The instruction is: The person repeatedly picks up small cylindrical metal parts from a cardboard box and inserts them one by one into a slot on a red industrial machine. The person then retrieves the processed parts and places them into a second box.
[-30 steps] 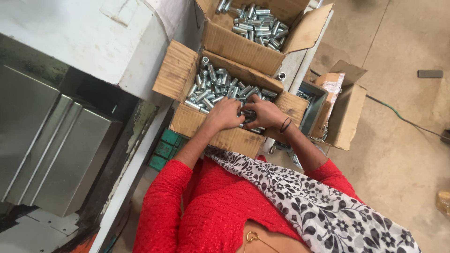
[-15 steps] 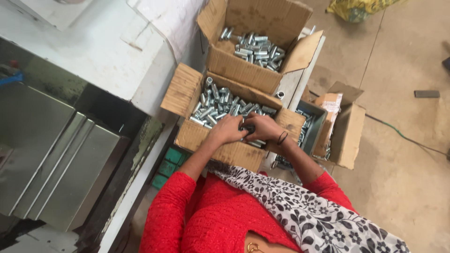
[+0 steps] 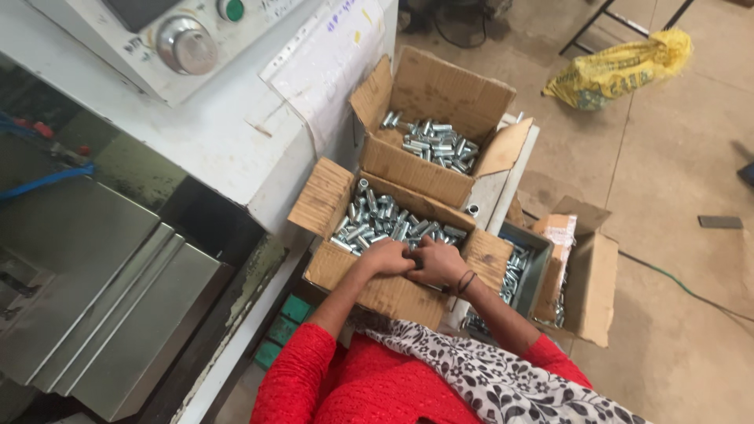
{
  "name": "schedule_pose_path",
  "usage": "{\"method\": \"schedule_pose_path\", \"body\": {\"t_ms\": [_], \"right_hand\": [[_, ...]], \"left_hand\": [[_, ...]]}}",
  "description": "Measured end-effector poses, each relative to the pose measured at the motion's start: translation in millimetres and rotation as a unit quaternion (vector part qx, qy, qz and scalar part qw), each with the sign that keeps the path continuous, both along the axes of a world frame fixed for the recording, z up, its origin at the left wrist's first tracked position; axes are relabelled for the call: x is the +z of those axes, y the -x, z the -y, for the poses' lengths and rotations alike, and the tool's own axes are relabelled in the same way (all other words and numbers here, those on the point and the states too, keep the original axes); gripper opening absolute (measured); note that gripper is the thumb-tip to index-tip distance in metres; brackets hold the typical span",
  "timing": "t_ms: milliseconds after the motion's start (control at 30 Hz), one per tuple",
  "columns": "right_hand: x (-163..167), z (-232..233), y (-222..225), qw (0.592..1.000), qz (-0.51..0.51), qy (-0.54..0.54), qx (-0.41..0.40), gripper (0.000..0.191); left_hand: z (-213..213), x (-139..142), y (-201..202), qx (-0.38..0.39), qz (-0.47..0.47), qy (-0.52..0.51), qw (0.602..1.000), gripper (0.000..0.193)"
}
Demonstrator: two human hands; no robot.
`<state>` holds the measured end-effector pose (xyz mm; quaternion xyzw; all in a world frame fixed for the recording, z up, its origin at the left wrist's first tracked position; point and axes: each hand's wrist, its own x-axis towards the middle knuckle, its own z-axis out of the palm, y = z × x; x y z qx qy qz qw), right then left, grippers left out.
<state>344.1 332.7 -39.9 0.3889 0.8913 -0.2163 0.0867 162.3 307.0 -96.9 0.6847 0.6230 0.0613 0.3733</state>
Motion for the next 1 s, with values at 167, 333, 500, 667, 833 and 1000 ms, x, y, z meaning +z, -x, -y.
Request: {"method": "schedule_pose_path", "body": {"t_ms": [167,333,500,667,833,1000], "right_hand": [[-12.7,-17.5,-3.6,0.998,-0.001,0.004,0.068,0.059],[-39.3,-50.6,6.7,0.983,0.07,0.056,0.162,0.061],[-54.6,-61.1,19.0,0.959,0.113,0.079,0.248,0.058],[-43.2,-63.3,18.7,0.94,0.191,0.208,0.193,0.056],[-33.6,-57.3,23.3,0.952,0.131,0.19,0.201,0.066],[-38.7,-39.3,22.3,0.968,0.12,0.049,0.217,0.057]], "left_hand": [[1.9,3.5,-1.4,-0.016,-0.029,-0.02,0.999,0.048],[9.1,17.3,-2.3,0.006,-0.025,-0.007,1.0,0.051],[14.5,24.4,-4.9,0.02,-0.034,-0.008,0.999,0.049],[13.2,13.9,-5.4,0.01,-0.034,-0.025,0.999,0.043],[12.2,15.5,-3.2,0.023,-0.007,-0.042,0.999,0.04],[17.5,15.8,-5.3,0.035,0.011,-0.036,0.999,0.04]]}}
